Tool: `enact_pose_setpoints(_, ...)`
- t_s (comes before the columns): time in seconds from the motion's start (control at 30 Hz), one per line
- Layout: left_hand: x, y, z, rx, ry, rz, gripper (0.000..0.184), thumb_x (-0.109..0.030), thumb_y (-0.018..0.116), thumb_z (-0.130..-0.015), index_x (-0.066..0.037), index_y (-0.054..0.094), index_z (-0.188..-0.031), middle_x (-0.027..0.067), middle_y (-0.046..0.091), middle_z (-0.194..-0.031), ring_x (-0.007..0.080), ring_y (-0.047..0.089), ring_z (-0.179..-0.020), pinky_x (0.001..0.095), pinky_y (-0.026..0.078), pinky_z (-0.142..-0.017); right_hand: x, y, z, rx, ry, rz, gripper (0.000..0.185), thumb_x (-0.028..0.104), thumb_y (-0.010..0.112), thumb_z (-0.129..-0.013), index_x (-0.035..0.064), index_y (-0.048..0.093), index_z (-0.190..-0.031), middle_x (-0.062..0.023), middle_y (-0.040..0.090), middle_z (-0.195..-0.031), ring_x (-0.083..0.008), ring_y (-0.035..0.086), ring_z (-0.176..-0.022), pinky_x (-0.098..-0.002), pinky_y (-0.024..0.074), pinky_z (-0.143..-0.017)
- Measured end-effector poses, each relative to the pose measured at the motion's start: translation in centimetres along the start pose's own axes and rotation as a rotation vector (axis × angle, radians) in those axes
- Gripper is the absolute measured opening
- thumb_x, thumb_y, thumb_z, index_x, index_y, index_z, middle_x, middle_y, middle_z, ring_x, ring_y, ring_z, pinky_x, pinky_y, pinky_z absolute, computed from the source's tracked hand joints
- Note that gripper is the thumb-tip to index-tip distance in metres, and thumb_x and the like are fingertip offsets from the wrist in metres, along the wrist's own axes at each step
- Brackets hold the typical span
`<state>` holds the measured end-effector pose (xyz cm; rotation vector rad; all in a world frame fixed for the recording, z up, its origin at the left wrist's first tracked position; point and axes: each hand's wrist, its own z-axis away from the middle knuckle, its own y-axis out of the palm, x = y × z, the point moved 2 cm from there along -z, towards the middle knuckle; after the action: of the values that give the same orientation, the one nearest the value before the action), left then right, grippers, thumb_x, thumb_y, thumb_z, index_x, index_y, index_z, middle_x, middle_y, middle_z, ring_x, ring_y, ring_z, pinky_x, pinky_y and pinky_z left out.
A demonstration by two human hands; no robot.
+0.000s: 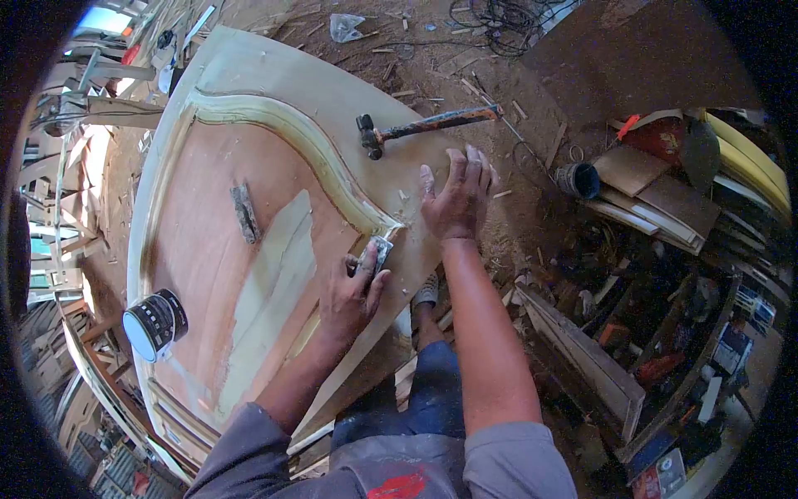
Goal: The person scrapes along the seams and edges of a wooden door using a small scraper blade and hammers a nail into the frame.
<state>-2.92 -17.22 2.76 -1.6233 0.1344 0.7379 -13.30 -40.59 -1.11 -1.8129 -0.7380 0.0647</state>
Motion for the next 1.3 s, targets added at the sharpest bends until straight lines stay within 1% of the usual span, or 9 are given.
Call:
enact_pose_setpoints(0.1, -0.5, 0.1, -0.4, -0.021, -0.004, -0.018, 0.057, -0.034, 0.076, -0.103, -0.010, 0.067, -0.155, 0.0183, 0.063, -0.105, 0.0330, 0.062, -0.095, 0.0461, 0.052, -0.084, -0.1, 0.2, 0.1, 0.014, 0.016, -0.019, 0.056, 0.045, 0.076, -0.097, 0.0117, 0.059, -0.139, -0.0227, 0.059, -0.146, -0.0434, 0.053, -0.142, -0.0619, 0.0349, -0.123)
enact_pose_setpoints(0.57, -0.6, 0.1, -0.5, -0.016, -0.006, -0.070, 0.061, -0.030, 0.080, -0.100, -0.014, 0.066, -0.157, 0.0173, 0.062, -0.104, 0.0336, 0.063, -0.091, 0.0466, 0.054, -0.079, -0.3, 0.3, 0.2, -0.014, -0.014, 0.005, 0.057, 0.046, 0.076, -0.096, 0.0119, 0.060, -0.140, -0.0218, 0.061, -0.145, -0.0415, 0.053, -0.142, -0.0609, 0.0350, -0.124)
enact_pose_setpoints(0.77, -2.3, 0.6, -1.5, -0.064, -0.068, -0.047, 0.052, -0.029, 0.079, -0.100, -0.010, 0.073, -0.149, 0.0174, 0.062, -0.102, 0.0332, 0.063, -0.090, 0.0449, 0.054, -0.079, -0.3, 0.4, 0.1, -0.014, -0.004, -0.004, 0.056, 0.046, 0.076, -0.097, 0.0121, 0.060, -0.138, -0.0212, 0.060, -0.145, -0.0416, 0.053, -0.143, -0.0611, 0.0344, -0.124)
enact_pose_setpoints(0.87, -2.1, 0.0, -1.8, -0.084, -0.143, 0.094, 0.039, -0.031, 0.078, -0.103, -0.006, 0.080, -0.135, 0.0157, 0.067, -0.097, 0.0280, 0.067, -0.090, 0.0427, 0.055, -0.077, -0.2, 0.4, 0.3, -0.010, 0.005, -0.001, 0.056, 0.046, 0.076, -0.097, 0.0123, 0.059, -0.138, -0.0209, 0.060, -0.146, -0.0413, 0.052, -0.143, -0.0608, 0.0342, -0.124)
enact_pose_setpoints(0.97, 0.0, 1.1, -1.5, -0.193, -0.476, 0.653, 0.032, -0.031, 0.077, -0.107, -0.002, 0.083, -0.119, 0.0123, 0.073, -0.090, 0.0193, 0.068, -0.087, 0.0378, 0.054, -0.076, -0.2, 0.4, 0.2, 0.001, 0.001, -0.014, 0.056, 0.046, 0.076, -0.097, 0.0127, 0.059, -0.139, -0.0206, 0.060, -0.146, -0.0411, 0.052, -0.143, -0.0603, 0.0341, -0.124)
enact_pose_setpoints(1.07, 0.8, -1.8, -1.6, -0.226, -0.656, 0.841, 0.031, -0.028, 0.073, -0.111, 0.002, 0.081, -0.113, 0.0066, 0.075, -0.087, 0.0116, 0.065, -0.083, 0.0320, 0.052, -0.075, -0.4, 0.3, 0.1, -0.005, -0.001, -0.007, 0.055, 0.046, 0.076, -0.097, 0.0131, 0.060, -0.139, -0.0205, 0.060, -0.146, -0.0410, 0.052, -0.143, -0.0599, 0.0342, -0.125)
enact_pose_setpoints(1.1, 0.6, -2.7, -1.7, -0.229, -0.635, 0.860, 0.031, -0.026, 0.070, -0.113, 0.003, 0.081, -0.111, 0.0029, 0.073, -0.087, 0.0093, 0.062, -0.080, 0.0283, 0.050, -0.075, -0.3, 0.4, 0.2, -0.008, -0.001, -0.006, 0.055, 0.046, 0.076, -0.097, 0.0132, 0.060, -0.139, -0.0205, 0.060, -0.146, -0.0410, 0.052, -0.143, -0.0598, 0.0342, -0.125)
enact_pose_setpoints(1.2, 0.6, -3.5, -2.9, -0.275, -0.383, 0.539, 0.033, -0.027, 0.067, -0.115, 0.003, 0.080, -0.113, 0.0022, 0.073, -0.089, 0.0076, 0.062, -0.078, 0.0266, 0.050, -0.073, -0.3, 0.5, 0.2, 0.007, 0.008, -0.006, 0.055, 0.046, 0.076, -0.097, 0.0138, 0.060, -0.139, -0.0204, 0.059, -0.146, -0.0406, 0.052, -0.144, -0.0594, 0.0341, -0.125)
enact_pose_setpoints(1.3, 2.1, -3.0, -3.3, -0.159, -0.466, 0.707, 0.031, -0.025, 0.067, -0.114, 0.004, 0.077, -0.108, 0.0021, 0.075, -0.087, 0.0101, 0.068, -0.080, 0.0307, 0.054, -0.073, -0.3, 0.6, 0.2, -0.003, -0.001, -0.009, 0.055, 0.046, 0.076, -0.097, 0.0140, 0.060, -0.138, -0.0204, 0.059, -0.147, -0.0406, 0.052, -0.143, -0.0594, 0.0338, -0.125)
